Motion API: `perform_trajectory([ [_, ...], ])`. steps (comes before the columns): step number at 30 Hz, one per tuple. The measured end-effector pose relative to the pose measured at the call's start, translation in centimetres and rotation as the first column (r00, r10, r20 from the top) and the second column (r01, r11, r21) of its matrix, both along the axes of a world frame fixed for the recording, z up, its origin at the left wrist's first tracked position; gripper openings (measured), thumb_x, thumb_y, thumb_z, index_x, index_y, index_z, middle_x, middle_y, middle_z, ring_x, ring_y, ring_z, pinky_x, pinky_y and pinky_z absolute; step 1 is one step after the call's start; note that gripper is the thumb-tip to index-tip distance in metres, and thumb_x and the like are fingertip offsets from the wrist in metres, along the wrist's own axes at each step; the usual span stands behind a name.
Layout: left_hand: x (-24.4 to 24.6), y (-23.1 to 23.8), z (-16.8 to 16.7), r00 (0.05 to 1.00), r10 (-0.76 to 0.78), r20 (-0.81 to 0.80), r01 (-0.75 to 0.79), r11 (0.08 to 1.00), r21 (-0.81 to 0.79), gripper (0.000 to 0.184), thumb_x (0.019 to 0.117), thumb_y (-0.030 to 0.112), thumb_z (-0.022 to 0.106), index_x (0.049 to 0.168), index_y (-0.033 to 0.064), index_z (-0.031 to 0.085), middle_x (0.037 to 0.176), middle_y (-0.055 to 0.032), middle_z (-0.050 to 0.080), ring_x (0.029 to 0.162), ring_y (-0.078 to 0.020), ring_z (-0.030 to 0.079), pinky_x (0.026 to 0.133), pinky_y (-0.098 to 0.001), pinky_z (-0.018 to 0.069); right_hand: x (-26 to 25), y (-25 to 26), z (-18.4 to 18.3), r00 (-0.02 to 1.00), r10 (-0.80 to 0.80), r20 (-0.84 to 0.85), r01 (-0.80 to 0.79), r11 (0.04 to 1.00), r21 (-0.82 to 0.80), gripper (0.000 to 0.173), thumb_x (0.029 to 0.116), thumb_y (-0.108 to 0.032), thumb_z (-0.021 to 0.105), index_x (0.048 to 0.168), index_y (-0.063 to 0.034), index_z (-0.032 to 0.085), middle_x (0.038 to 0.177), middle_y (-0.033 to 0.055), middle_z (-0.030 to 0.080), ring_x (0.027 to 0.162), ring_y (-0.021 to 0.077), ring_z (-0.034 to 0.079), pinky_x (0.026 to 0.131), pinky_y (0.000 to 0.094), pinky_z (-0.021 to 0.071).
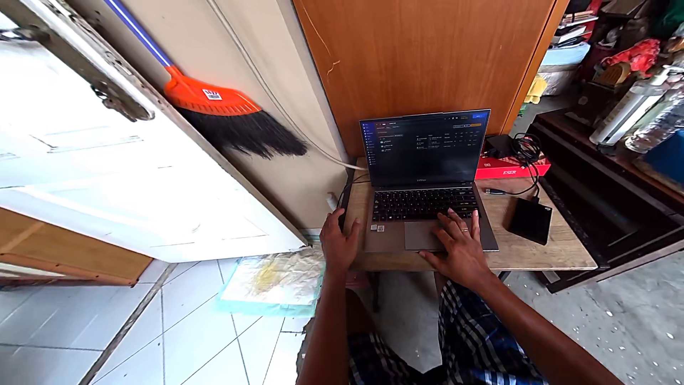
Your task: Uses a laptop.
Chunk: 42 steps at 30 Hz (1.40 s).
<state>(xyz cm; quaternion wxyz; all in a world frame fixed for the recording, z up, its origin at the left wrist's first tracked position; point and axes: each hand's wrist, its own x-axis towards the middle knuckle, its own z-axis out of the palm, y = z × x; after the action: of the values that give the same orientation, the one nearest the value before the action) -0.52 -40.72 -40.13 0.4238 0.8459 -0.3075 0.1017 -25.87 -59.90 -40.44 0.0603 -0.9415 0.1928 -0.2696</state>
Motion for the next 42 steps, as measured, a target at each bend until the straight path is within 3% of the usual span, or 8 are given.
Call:
perform_trajectory([
  [4,-0.16,0.07,0.28,1.0,0.006,-0.012,-0.006,1.0,-0.014,0.059,0.0974,0.045,0.062,0.139,0.0032,0.059,0.134,-0.0214,0.063,0.128,-0.0357,0.058,0.112,-0.057,0.0397,-0.14,0.09,0.0,1.0,-0.014,0.019,0.014,1.0,0.018,0.069,0.0875,-0.078,0.053,0.121,-0.0212,0.073,0.145,0.009,0.06,0.149,0.0336,0.04,0.121,0.0735,0.0062],
  [15,-0.34,0.28,0.38,0.999,0.001,-0.037,-0.001,1.0,-0.002,0.06,0.0994,0.047,0.058,0.141,0.0039,0.057,0.136,-0.0187,0.063,0.129,-0.0358,0.058,0.112,-0.0595,0.038,-0.27,0.15,-0.09,0.997,-0.054,0.046,0.052,0.997,0.055,0.071,0.0836,-0.079,0.058,0.116,-0.019,0.075,0.143,0.0076,0.062,0.148,0.031,0.042,0.122,0.0716,0.0054],
  [30,-0.32,0.34,0.22,0.998,-0.01,-0.061,0.006,0.998,-0.056,0.059,0.0975,0.046,0.062,0.139,0.004,0.059,0.134,-0.0175,0.064,0.127,-0.0331,0.059,0.109,-0.0564,0.0421,-0.37,0.18,-0.21,0.995,-0.072,0.074,0.068,0.996,0.061,0.07,0.0817,-0.079,0.06,0.112,-0.0185,0.076,0.14,0.0071,0.064,0.146,0.0308,0.044,0.123,0.0702,0.0063],
  [35,-0.42,0.3,0.44,0.998,-0.015,-0.062,0.011,0.998,-0.065,0.058,0.0971,0.045,0.063,0.138,0.0039,0.059,0.133,-0.0168,0.065,0.126,-0.0307,0.06,0.108,-0.0542,0.0444,-0.43,0.14,-0.11,0.997,-0.043,0.069,0.039,0.998,0.053,0.069,0.0846,-0.077,0.06,0.121,-0.0205,0.073,0.141,0.0073,0.063,0.146,0.0316,0.044,0.122,0.0714,0.0084],
  [38,-0.45,0.32,0.42,0.998,-0.013,-0.064,0.008,0.998,-0.07,0.058,0.0972,0.044,0.063,0.138,0.0039,0.059,0.134,-0.0168,0.065,0.127,-0.0316,0.06,0.108,-0.0552,0.0438,-0.41,0.09,-0.26,0.997,-0.013,0.077,0.008,0.998,0.057,0.062,0.087,-0.074,0.06,0.115,-0.0212,0.076,0.141,0.0088,0.063,0.146,0.0323,0.044,0.122,0.0717,0.0091],
  [42,-0.36,0.32,0.44,0.998,-0.018,-0.06,0.014,0.997,-0.07,0.059,0.0967,0.046,0.062,0.138,0.0035,0.059,0.133,-0.0163,0.065,0.126,-0.0314,0.06,0.107,-0.0566,0.0441,-0.34,0.05,-0.25,0.996,-0.012,0.084,0.008,0.999,0.051,0.066,0.0864,-0.074,0.06,0.121,-0.0194,0.073,0.141,0.0074,0.063,0.145,0.031,0.045,0.123,0.0705,0.0113],
])
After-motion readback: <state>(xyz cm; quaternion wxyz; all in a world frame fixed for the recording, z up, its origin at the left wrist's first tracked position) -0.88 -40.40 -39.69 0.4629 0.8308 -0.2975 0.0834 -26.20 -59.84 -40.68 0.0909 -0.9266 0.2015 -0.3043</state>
